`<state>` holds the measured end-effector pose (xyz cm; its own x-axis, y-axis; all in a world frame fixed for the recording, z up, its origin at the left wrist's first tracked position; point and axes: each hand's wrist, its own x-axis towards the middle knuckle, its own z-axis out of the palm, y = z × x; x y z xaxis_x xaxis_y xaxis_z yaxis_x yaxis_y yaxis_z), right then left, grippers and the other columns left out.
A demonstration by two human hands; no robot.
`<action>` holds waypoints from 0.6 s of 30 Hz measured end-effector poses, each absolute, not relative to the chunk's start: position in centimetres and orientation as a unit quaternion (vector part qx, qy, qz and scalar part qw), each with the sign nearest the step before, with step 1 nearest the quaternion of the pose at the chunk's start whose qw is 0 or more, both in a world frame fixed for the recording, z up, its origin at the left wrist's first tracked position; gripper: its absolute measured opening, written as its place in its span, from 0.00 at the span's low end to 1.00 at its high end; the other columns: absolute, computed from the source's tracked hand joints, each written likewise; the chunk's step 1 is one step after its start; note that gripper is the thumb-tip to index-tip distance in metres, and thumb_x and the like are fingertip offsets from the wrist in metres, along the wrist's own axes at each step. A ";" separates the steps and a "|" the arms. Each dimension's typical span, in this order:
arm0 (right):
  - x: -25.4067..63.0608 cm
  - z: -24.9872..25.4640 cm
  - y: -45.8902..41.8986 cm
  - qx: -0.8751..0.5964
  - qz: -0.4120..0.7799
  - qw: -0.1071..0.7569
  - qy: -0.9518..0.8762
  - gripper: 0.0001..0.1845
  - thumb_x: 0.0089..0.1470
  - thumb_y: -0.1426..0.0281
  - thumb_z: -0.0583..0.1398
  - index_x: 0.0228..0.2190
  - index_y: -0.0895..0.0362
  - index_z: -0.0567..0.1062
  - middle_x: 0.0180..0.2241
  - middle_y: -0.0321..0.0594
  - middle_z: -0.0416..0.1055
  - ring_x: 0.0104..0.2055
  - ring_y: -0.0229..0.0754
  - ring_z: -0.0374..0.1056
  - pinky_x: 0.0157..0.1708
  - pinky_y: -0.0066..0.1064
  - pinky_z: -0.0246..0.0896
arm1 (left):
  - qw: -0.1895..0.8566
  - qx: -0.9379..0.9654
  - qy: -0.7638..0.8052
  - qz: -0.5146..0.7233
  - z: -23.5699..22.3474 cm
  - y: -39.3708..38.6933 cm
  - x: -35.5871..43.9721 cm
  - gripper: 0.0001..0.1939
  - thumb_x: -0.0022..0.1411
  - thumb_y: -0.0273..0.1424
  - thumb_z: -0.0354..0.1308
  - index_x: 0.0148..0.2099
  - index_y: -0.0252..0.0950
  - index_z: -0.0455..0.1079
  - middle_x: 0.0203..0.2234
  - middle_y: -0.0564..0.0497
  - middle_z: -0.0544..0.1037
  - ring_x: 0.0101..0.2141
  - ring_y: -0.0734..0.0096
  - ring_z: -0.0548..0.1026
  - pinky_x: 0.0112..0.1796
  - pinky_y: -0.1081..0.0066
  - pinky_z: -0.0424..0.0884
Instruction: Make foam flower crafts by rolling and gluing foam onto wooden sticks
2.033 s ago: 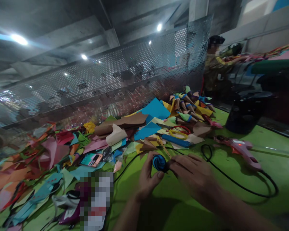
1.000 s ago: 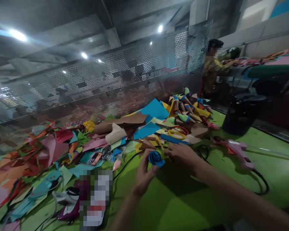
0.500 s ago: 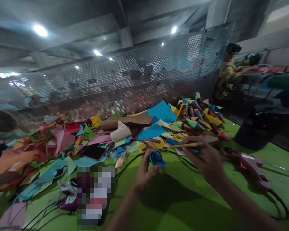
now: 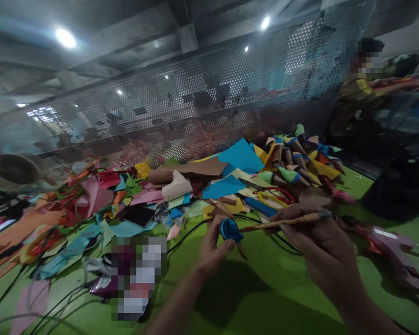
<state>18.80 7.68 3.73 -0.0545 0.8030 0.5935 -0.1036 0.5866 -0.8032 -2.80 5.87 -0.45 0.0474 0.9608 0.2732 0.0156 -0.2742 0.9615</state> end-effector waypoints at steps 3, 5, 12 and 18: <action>19.0 3.8 7.5 -0.301 0.322 0.601 -0.666 0.05 0.60 0.73 0.61 0.39 0.52 0.72 0.37 0.37 0.73 0.39 0.39 0.71 0.37 0.25 0.69 | 0.427 0.593 0.434 0.527 -0.8 5.9 -3.0 0.29 0.54 0.56 0.62 0.47 0.37 0.70 0.38 0.49 0.68 0.40 0.62 0.65 0.44 0.65 0.66; 19.0 3.8 7.3 -0.311 0.296 0.586 -0.687 0.05 0.60 0.73 0.61 0.39 0.52 0.72 0.37 0.37 0.73 0.39 0.39 0.71 0.37 0.26 0.69 | 0.423 0.601 0.439 0.517 -0.9 5.9 -3.0 0.29 0.54 0.56 0.62 0.47 0.37 0.70 0.38 0.49 0.69 0.40 0.62 0.66 0.45 0.64 0.67; 18.8 3.6 7.3 -0.290 0.201 0.563 -0.748 0.08 0.60 0.74 0.59 0.41 0.51 0.70 0.36 0.37 0.74 0.39 0.42 0.74 0.35 0.29 0.69 | 0.439 0.577 0.463 0.509 -1.4 5.7 -3.2 0.31 0.53 0.56 0.63 0.50 0.38 0.72 0.42 0.47 0.73 0.45 0.56 0.69 0.49 0.62 0.66; 18.4 3.7 6.9 -0.267 0.161 0.554 -0.772 0.10 0.60 0.77 0.57 0.41 0.51 0.68 0.36 0.38 0.74 0.39 0.41 0.75 0.37 0.30 0.70 | 0.444 0.559 0.474 0.515 -3.0 5.8 -3.7 0.36 0.51 0.56 0.64 0.55 0.37 0.71 0.51 0.44 0.74 0.54 0.48 0.69 0.56 0.58 0.64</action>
